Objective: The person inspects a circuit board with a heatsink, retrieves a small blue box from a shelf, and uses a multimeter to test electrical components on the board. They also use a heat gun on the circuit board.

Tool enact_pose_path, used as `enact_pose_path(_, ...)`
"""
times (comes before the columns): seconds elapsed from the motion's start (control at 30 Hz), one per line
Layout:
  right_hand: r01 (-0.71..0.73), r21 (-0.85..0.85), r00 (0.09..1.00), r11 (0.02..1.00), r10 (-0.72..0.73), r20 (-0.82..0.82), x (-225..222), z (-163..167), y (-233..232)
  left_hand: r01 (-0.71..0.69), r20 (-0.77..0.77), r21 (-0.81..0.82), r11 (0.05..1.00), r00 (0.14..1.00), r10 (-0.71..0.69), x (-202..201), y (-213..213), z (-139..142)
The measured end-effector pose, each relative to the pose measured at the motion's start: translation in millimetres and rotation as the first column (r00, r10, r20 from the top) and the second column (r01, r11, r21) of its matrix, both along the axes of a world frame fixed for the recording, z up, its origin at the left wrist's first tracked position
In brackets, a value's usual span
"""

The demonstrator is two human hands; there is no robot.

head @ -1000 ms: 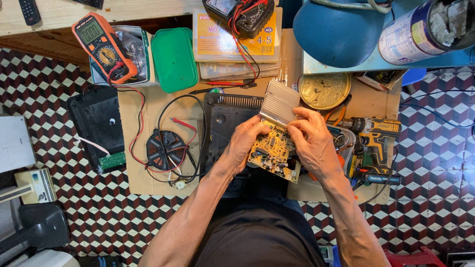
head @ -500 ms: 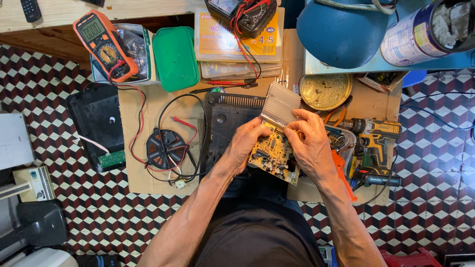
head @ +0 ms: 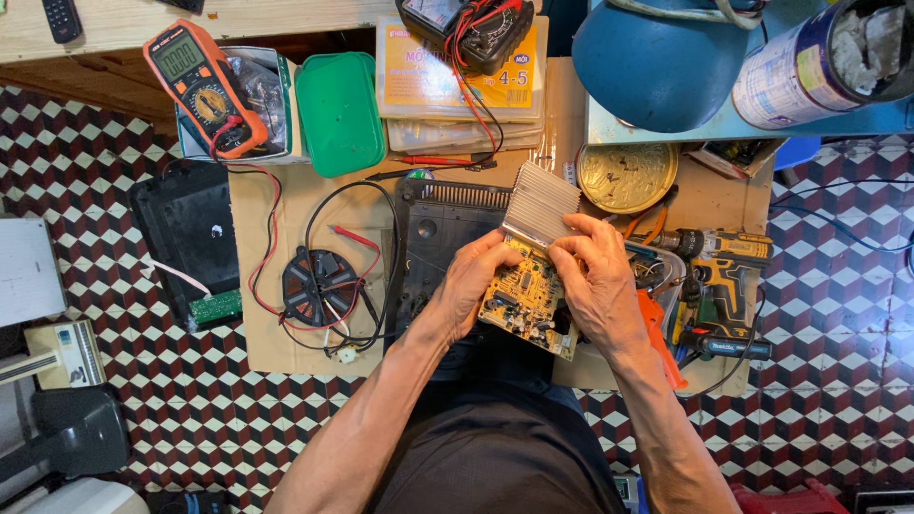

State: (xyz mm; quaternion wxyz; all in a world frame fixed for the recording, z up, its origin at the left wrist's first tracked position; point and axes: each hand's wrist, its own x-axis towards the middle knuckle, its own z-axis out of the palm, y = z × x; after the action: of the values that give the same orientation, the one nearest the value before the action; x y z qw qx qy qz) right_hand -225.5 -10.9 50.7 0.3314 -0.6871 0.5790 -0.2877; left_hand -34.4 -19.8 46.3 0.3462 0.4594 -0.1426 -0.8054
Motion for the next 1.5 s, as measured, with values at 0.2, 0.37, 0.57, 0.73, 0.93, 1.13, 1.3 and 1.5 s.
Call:
enact_pose_path(0.2, 0.021, 0.085, 0.999, 0.996, -0.026, 0.048, -4, 5, -6, 0.0, 0.019, 0.014, 1.0, 1.0, -0.001, -2, -3, 2)
enact_pose_path(0.37, 0.071, 0.172, 0.99, 0.983, -0.09, 0.104, -3, 13, -2, 0.01, 0.033, -0.013, 1.0, 0.999, -0.01, 2, 3, -3)
enact_pose_path(0.57, 0.249, 0.037, 0.959, 0.968, -0.252, 0.133, -18, 42, 38, -0.081, 0.069, -0.119, 0.99, 0.994, 0.089, 40, 45, -2)
enact_pose_path(0.73, 0.457, 0.122, 0.872, 0.881, -0.471, 0.132, -42, 65, 108, -0.252, 0.069, -0.081, 0.964, 0.964, 0.258, 89, 106, 11)
enact_pose_path(0.93, 0.567, 0.263, 0.798, 0.78, -0.6, 0.06, -35, 65, 226, -0.268, -0.026, -0.045, 0.962, 0.963, 0.267, 133, 183, 5)
enact_pose_path(1.13, 0.635, 0.401, 0.706, 0.66, -0.707, 0.045, 23, 66, 344, -0.143, -0.193, 0.017, 0.99, 0.971, 0.143, 118, 240, 1)
enact_pose_path(1.3, 0.676, 0.473, 0.656, 0.565, -0.754, -0.036, 54, 64, 427, -0.097, -0.27, 0.068, 0.993, 0.956, 0.112, 108, 268, -7)
enact_pose_path(1.5, 0.718, 0.518, 0.607, 0.464, -0.782, -0.14, 37, 16, 509, 0.088, 0.341, -0.043, 0.995, 0.938, -0.068, 90, 283, -19)
